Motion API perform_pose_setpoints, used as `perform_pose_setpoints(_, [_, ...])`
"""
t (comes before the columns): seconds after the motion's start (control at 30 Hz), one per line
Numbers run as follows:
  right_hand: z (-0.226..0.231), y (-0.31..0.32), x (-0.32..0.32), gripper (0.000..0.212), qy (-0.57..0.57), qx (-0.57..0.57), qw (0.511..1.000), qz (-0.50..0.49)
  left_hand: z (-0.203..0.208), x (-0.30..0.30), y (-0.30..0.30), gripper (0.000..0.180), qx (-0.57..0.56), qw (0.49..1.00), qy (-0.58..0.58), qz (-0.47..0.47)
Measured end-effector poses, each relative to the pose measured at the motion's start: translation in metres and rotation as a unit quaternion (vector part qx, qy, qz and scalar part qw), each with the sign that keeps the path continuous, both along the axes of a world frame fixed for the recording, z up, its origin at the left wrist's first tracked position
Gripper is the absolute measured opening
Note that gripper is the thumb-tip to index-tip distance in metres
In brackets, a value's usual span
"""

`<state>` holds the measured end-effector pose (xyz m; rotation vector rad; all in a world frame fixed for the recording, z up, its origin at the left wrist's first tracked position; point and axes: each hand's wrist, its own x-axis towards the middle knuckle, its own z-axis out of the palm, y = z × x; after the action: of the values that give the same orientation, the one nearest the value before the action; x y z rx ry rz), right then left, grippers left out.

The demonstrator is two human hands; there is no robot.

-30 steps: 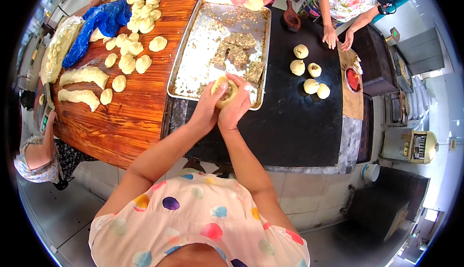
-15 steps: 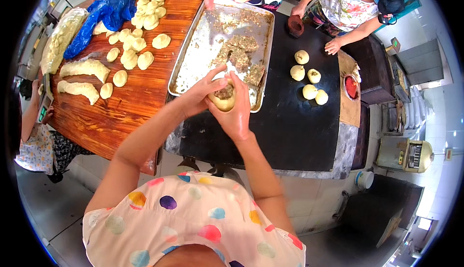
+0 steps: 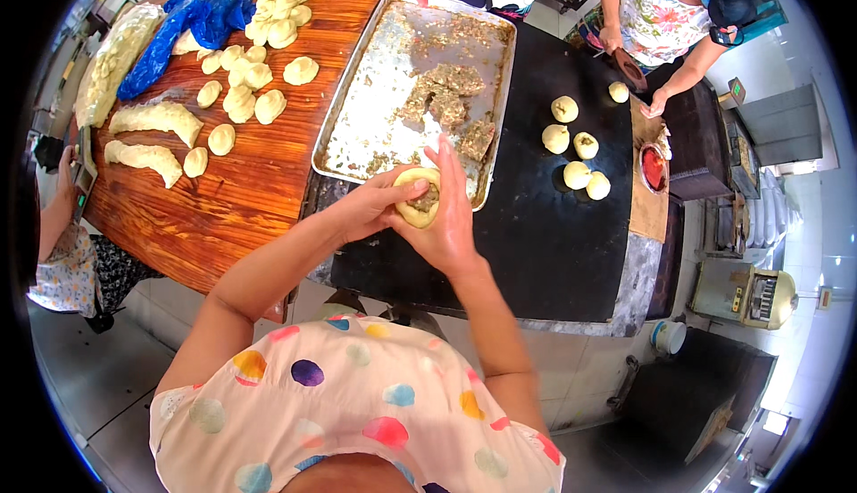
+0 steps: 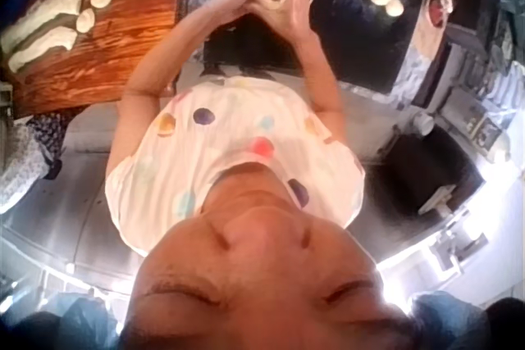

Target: The person prepares dough buns by flattening circles of dough by hand, scooping filling from a tray onto the dough, and pinching the dough edges together to form sealed rounds.

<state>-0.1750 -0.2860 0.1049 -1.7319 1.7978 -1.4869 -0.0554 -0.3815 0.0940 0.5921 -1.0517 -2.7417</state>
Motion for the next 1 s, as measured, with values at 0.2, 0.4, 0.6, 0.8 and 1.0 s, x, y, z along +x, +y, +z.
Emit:
perform_pose_setpoints(0.2, [-0.001, 0.004, -0.021, 0.095, 0.128, -0.041, 0.991, 0.027, 0.014, -0.007, -0.003, 0.062, 0.008, 0.999, 0.046, 0.016])
perform_pose_setpoints(0.4, [0.024, 0.007, -0.008, 0.075, -0.073, 0.002, 0.995, 0.064, 0.009, 0.003, -0.009, 0.054, -0.056, 0.995, 0.010, -0.083])
perform_pose_setpoints(0.6, [0.004, 0.010, -0.010, 0.059, -0.022, -0.039, 0.999, -0.016, -0.016, -0.004, 0.010, 0.067, 0.097, 0.988, 0.109, 0.041])
perform_pose_setpoints(0.8, [0.036, 0.008, -0.011, 0.051, 0.036, 0.003, 0.999, 0.016, -0.009, 0.000, 0.010, 0.068, 0.052, 0.996, 0.074, -0.018])
perform_pose_setpoints(1.0, [0.005, 0.016, -0.009, 0.038, -0.097, -0.058, 0.994, 0.004, 0.005, -0.004, 0.008, 0.069, 0.101, 0.991, 0.082, -0.017])
